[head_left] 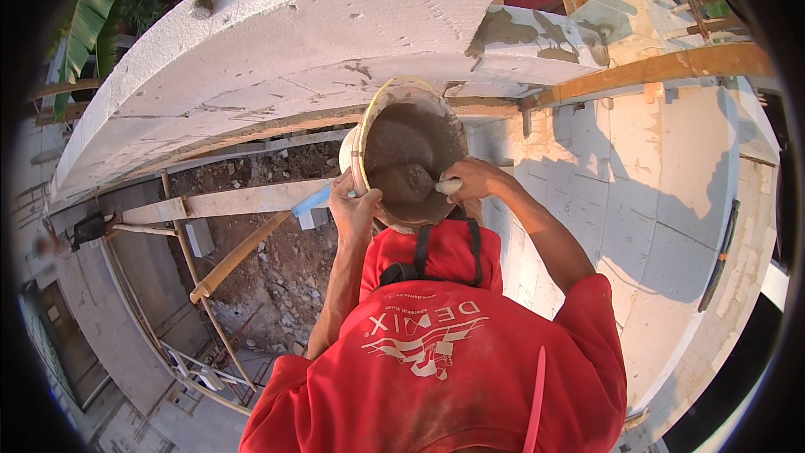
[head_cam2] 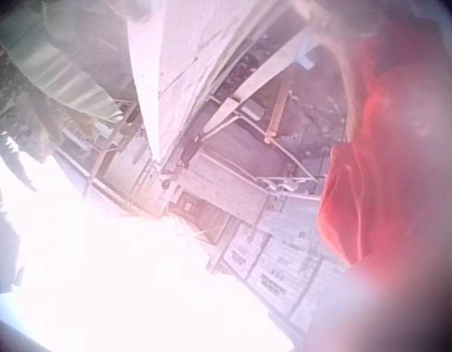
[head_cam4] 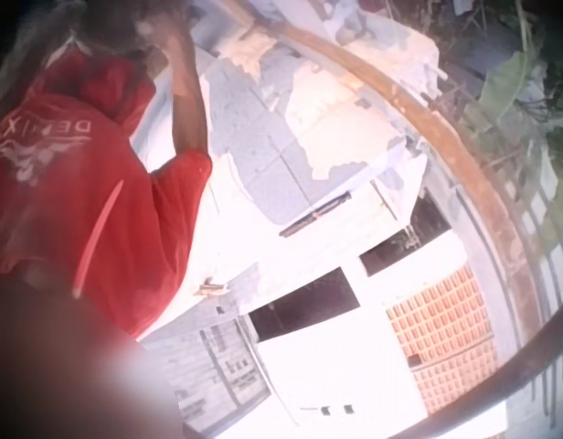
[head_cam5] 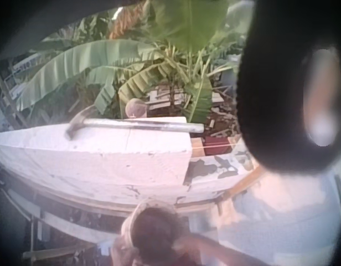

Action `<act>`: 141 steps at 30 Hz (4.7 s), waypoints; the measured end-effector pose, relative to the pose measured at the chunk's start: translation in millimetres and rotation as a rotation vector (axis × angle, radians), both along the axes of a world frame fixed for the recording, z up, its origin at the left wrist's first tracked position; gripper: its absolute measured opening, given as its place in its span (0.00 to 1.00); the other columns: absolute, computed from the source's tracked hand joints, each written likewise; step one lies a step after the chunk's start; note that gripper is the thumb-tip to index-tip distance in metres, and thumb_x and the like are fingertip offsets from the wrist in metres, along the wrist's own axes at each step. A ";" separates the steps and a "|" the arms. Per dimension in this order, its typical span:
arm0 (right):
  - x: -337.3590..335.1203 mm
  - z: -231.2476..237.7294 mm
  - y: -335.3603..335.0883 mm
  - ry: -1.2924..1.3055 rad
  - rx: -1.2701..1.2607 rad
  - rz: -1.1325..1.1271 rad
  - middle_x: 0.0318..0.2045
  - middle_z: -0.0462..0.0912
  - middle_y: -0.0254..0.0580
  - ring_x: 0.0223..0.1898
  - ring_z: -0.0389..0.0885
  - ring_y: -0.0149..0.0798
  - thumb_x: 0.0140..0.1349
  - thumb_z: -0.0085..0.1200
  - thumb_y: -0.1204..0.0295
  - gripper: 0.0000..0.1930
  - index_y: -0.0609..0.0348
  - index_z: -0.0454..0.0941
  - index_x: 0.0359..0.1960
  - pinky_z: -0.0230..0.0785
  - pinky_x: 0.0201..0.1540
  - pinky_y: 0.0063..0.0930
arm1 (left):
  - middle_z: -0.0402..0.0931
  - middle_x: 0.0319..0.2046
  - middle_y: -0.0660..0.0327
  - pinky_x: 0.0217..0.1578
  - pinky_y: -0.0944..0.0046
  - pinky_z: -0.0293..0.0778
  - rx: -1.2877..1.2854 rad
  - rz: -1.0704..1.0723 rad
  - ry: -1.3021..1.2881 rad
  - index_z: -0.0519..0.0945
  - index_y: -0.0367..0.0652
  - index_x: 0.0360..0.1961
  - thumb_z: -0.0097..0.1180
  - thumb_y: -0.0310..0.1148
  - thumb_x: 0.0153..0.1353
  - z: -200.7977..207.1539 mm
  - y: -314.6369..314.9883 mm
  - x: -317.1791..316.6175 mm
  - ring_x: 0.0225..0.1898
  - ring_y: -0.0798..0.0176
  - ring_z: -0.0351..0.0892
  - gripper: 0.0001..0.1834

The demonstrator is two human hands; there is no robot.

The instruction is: The person measures and cuts a white block using a tape measure and hand saw. They then apply mortar to the block and place it on a curved wall, adjusting its position to fit.

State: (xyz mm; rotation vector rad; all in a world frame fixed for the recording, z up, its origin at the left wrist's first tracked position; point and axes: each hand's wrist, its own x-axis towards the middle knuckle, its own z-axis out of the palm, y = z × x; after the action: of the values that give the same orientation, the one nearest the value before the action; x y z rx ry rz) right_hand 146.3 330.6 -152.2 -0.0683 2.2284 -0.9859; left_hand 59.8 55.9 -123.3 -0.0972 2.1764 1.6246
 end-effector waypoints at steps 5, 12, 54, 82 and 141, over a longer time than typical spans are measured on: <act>48.0 5.8 14.5 0.206 -0.282 -0.290 0.39 0.86 0.57 0.46 0.84 0.59 0.53 0.68 0.61 0.26 0.62 0.81 0.51 0.74 0.47 0.43 | 0.80 0.31 0.56 0.26 0.65 0.77 0.168 0.109 -0.293 0.81 0.32 0.32 0.59 0.15 0.46 6.7 2.6 0.8 0.24 0.63 0.79 0.09; 85.7 52.7 16.4 -0.006 -0.021 -0.568 0.37 0.86 0.57 0.38 0.83 0.57 0.58 0.67 0.61 0.25 0.68 0.79 0.51 0.73 0.43 0.43 | 0.79 0.25 0.59 0.26 0.65 0.76 0.255 0.119 -0.373 0.79 0.34 0.32 0.58 0.13 0.48 3.5 19.9 2.6 0.22 0.65 0.78 0.10; 1.2 180.2 99.9 0.220 0.503 -0.905 0.58 0.77 0.63 0.62 0.74 0.60 0.74 0.46 0.49 0.32 0.70 0.74 0.59 0.64 0.65 0.46 | 0.79 0.26 0.57 0.16 0.62 0.79 0.241 0.206 -0.342 0.77 0.34 0.32 0.58 0.13 0.49 -24.7 -13.8 7.9 0.21 0.62 0.79 0.09; 137.9 67.1 -18.0 0.398 0.155 -1.404 0.29 0.80 0.49 0.30 0.81 0.36 0.69 0.57 0.60 0.18 0.64 0.75 0.48 0.73 0.35 0.35 | 0.80 0.26 0.57 0.20 0.64 0.79 0.207 0.214 -0.367 0.78 0.34 0.35 0.57 0.13 0.51 -30.5 -5.0 5.3 0.23 0.62 0.80 0.10; 80.6 114.5 219.3 0.712 0.672 -1.156 0.32 0.85 0.44 0.32 0.84 0.37 0.61 0.63 0.74 0.08 0.63 0.85 0.40 0.76 0.35 0.29 | 0.80 0.27 0.63 0.22 0.70 0.73 0.206 0.441 -0.396 0.80 0.36 0.36 0.53 0.12 0.48 -51.4 -34.6 25.2 0.23 0.70 0.78 0.14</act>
State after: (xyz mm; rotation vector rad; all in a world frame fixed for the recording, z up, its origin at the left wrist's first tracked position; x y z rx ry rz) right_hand 226.9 549.9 -37.8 1.5160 3.1701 -0.6848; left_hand 85.1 21.3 -174.7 -0.8128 1.7528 1.8553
